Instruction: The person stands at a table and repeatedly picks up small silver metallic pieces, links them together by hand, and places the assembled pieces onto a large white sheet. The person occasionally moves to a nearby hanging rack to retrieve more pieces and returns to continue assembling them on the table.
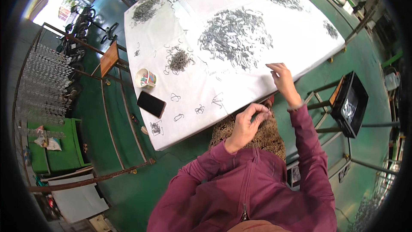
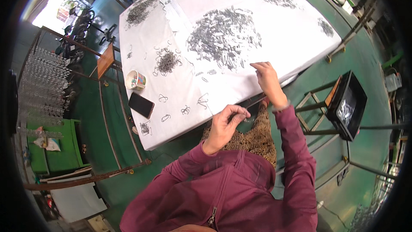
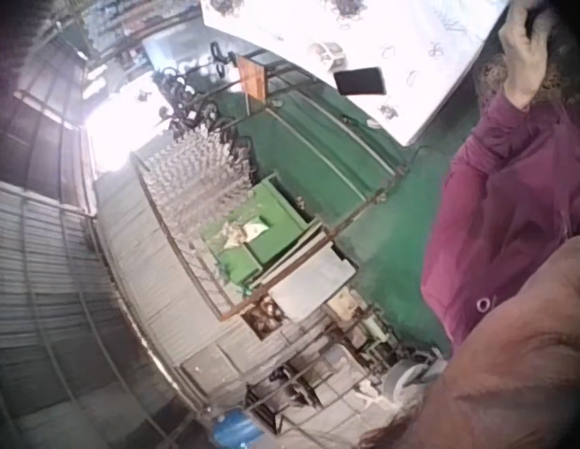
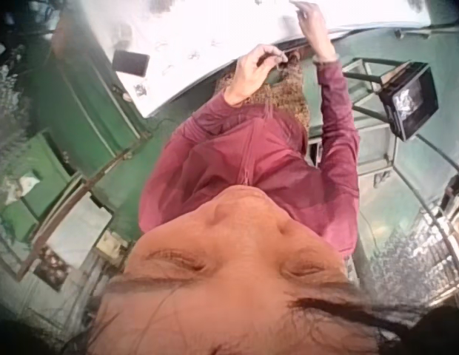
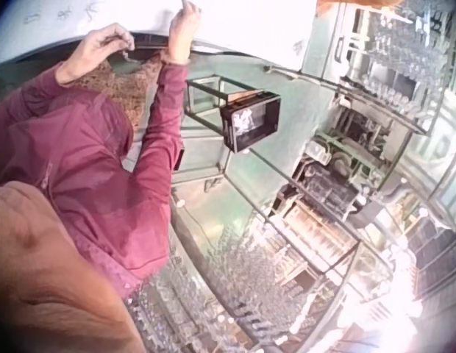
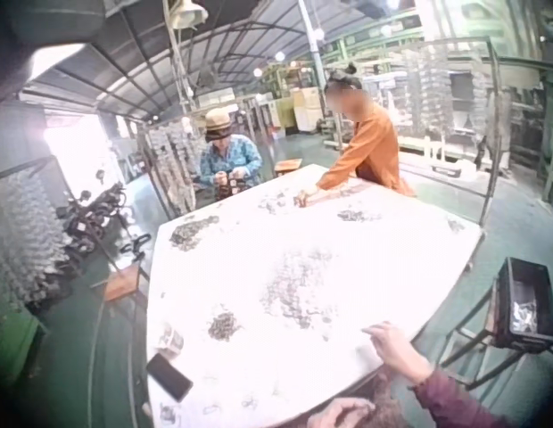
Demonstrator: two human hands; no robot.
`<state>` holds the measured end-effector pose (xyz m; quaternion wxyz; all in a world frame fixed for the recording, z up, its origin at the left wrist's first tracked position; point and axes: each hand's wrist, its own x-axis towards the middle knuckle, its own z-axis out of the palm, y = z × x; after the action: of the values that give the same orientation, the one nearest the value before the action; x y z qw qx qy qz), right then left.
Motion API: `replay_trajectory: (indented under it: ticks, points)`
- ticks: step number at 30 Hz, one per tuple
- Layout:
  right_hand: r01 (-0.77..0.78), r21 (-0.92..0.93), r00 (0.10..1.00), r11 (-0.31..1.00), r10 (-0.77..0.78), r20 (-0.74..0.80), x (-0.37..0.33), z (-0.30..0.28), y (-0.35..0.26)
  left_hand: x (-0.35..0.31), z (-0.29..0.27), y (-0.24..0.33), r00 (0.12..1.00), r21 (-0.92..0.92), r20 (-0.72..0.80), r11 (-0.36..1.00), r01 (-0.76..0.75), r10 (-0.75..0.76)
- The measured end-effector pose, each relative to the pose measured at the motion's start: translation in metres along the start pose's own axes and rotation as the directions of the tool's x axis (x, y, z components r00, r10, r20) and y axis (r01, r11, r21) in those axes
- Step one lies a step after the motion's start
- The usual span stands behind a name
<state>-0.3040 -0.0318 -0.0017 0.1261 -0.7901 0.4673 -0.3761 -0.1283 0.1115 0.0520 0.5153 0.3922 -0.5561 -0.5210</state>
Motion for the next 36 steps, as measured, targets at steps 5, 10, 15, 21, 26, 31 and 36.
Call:
replay_trajectory:
  ticks: [5,10,15,21,26,31,36]
  points:
    - [0.247,-0.256,0.919,0.934,-0.143,0.367,0.024,0.028,0.063,0.006,0.006,0.0,0.999,0.052,-0.006,0.998,-0.034,0.035]
    - [0.033,-0.073,0.972,0.997,-0.015,0.236,0.009,0.023,0.039,0.006,-0.004,-0.011,0.998,0.127,-0.012,0.99,-0.062,0.064]
    - [-0.491,0.527,0.871,0.694,0.408,0.275,-0.028,-0.04,-0.071,0.012,-0.015,-0.017,0.992,0.179,-0.042,0.978,-0.106,0.115]
    - [-0.338,0.694,0.916,0.636,0.392,0.087,-0.046,-0.051,-0.115,0.019,-0.015,-0.011,0.992,0.265,-0.012,0.957,-0.115,0.123]
    - [-0.348,0.734,0.878,0.583,0.478,0.037,-0.052,-0.038,-0.113,0.013,-0.02,-0.018,0.995,0.438,0.019,0.893,-0.098,0.1]
    - [-0.422,0.794,0.807,0.438,0.58,0.11,-0.058,-0.031,-0.113,0.035,-0.063,-0.04,0.962,0.476,-0.094,0.86,-0.182,0.256]
    - [-0.506,0.734,0.801,0.452,0.563,0.205,-0.055,-0.035,-0.125,0.122,-0.233,-0.089,0.93,0.98,-0.014,0.191,-0.061,0.367]
